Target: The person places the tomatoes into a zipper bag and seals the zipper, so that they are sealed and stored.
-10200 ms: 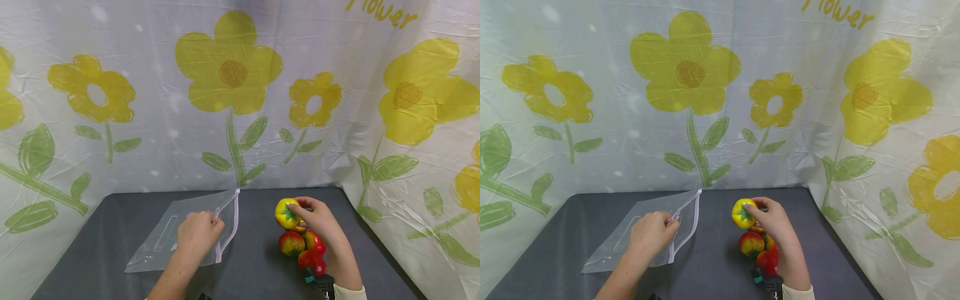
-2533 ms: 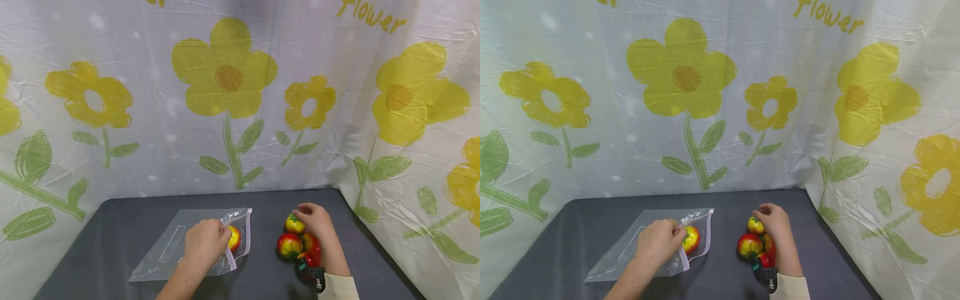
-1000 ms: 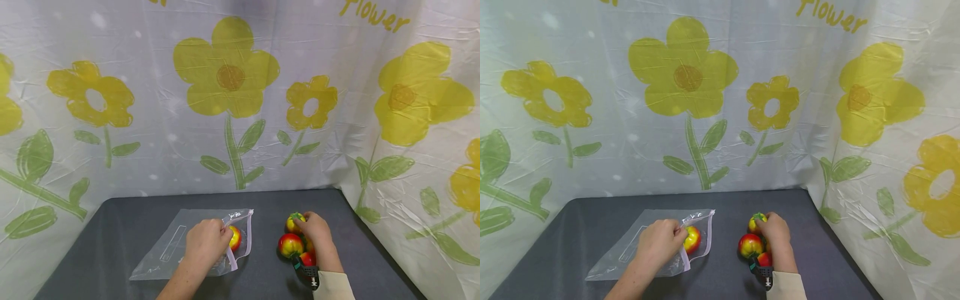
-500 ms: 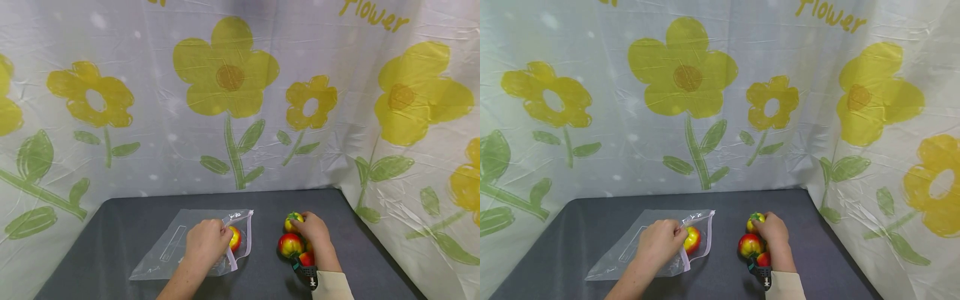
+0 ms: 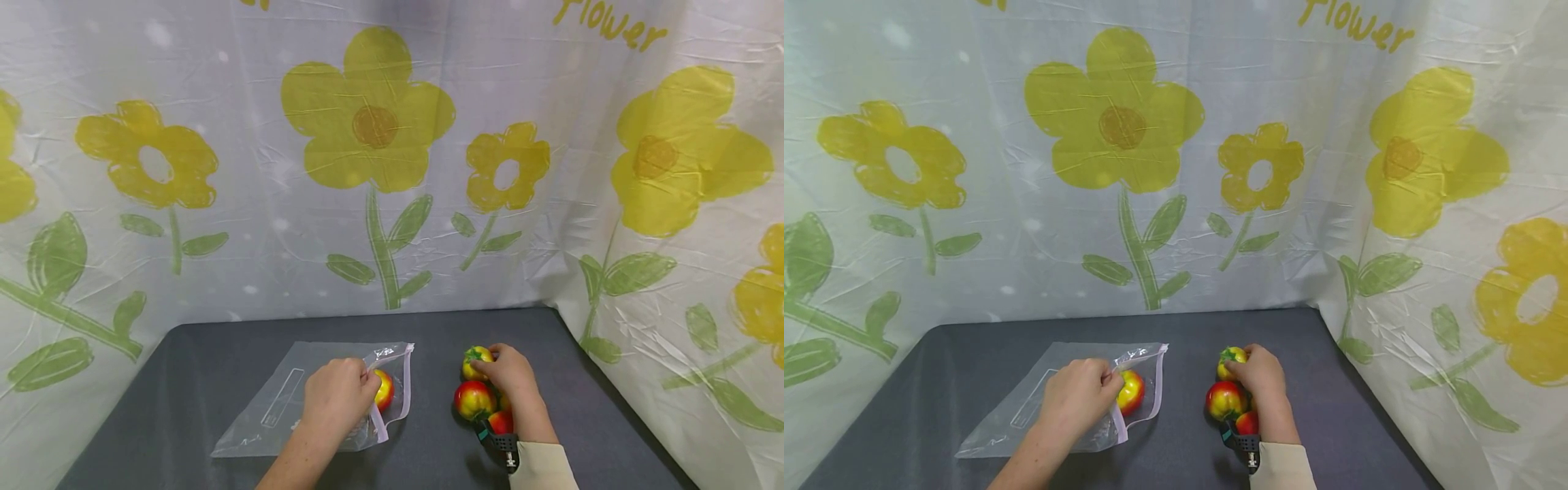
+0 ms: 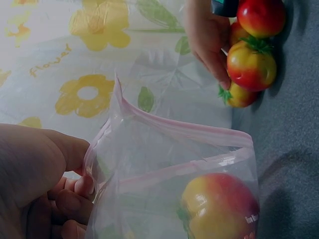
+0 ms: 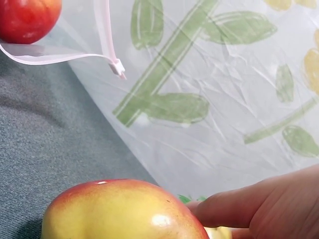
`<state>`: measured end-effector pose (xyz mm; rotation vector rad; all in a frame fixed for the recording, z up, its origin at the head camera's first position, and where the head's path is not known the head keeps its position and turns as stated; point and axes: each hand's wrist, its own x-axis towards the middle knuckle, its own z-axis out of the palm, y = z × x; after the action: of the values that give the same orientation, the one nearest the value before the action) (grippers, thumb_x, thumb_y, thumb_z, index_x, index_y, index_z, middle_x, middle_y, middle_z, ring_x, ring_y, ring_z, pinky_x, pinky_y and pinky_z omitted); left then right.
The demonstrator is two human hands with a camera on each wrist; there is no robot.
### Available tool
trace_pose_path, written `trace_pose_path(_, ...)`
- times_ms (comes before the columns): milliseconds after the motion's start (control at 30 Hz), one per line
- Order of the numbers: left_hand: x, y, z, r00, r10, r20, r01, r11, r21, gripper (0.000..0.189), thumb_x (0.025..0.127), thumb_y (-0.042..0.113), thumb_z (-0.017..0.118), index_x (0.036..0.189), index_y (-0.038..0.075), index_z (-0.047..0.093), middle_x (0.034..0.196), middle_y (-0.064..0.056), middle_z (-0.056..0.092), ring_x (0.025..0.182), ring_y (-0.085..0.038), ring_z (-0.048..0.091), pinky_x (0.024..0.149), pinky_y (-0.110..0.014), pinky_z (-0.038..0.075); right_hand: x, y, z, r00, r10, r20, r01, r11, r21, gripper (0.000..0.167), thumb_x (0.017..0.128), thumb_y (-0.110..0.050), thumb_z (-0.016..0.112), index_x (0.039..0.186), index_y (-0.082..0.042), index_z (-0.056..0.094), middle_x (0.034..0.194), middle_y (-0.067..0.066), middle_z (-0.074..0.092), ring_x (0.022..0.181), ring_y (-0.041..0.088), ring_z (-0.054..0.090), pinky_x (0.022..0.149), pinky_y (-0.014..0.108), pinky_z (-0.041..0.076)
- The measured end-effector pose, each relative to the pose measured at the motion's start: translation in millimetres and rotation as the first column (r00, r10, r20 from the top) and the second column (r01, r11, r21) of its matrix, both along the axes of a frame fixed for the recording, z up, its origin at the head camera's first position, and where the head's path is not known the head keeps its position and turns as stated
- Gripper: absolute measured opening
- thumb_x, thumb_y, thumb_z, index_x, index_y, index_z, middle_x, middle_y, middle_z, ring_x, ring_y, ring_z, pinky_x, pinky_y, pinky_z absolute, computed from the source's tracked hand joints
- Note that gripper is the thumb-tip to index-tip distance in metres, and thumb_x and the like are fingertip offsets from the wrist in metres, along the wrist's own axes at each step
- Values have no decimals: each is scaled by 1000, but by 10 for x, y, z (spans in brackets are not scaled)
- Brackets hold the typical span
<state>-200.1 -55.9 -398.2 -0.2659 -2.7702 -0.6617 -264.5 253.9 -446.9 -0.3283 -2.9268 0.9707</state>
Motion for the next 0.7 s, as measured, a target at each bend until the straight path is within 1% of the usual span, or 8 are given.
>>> trace_pose_path(167, 1, 0, -3, 1000, 2, 1, -2, 1000, -5, 42, 88, 22, 63, 52, 15, 41, 50, 5, 32, 45, -14, 35, 46, -28, 23, 0, -11, 6, 1000, 5, 4, -5, 1000, -22, 61, 88, -30, 77, 130, 10, 58, 121, 27, 64, 102, 39, 61, 93, 55, 49)
trace_pose_path(367, -2, -2, -6, 1000, 2, -7, -2, 1000, -2, 42, 88, 22, 62, 52, 15, 41, 50, 5, 31, 45, -14, 34, 46, -28, 22, 0, -22, 9, 1000, 14, 25, -13, 999, -39, 64, 86, -28, 78, 131, 11, 57, 122, 28, 63, 101, 39, 61, 93, 55, 49)
trace_pose_path(533, -4, 0, -4, 1000, 1, -4, -1, 1000, -3, 42, 88, 22, 63, 52, 15, 41, 50, 5, 31, 45, -13, 34, 46, -29, 23, 3, -24, 21, 999, 11, 45, -10, 999, -36, 62, 86, -28, 79, 131, 9, 57, 119, 26, 64, 99, 38, 61, 91, 55, 49)
trace_pose_path(600, -3, 0, -4, 1000, 0, -2, 0, 1000, -3, 42, 88, 22, 63, 52, 15, 41, 50, 5, 31, 45, -14, 34, 46, -29, 23, 2, -26, 26, 999, 8, 51, -6, 999, -34, 62, 85, -29, 80, 130, 7, 58, 118, 24, 64, 99, 38, 60, 94, 57, 46)
trace_pose_path(700, -4, 0, -5, 1000, -2, -5, 2, 1000, -1, 42, 88, 21, 63, 52, 15, 40, 50, 5, 30, 45, -14, 34, 46, -29, 22, 0, -26, 27, 999, 8, 48, -6, 999, -32, 60, 84, -29, 81, 129, 5, 59, 117, 23, 65, 100, 39, 59, 99, 64, 37)
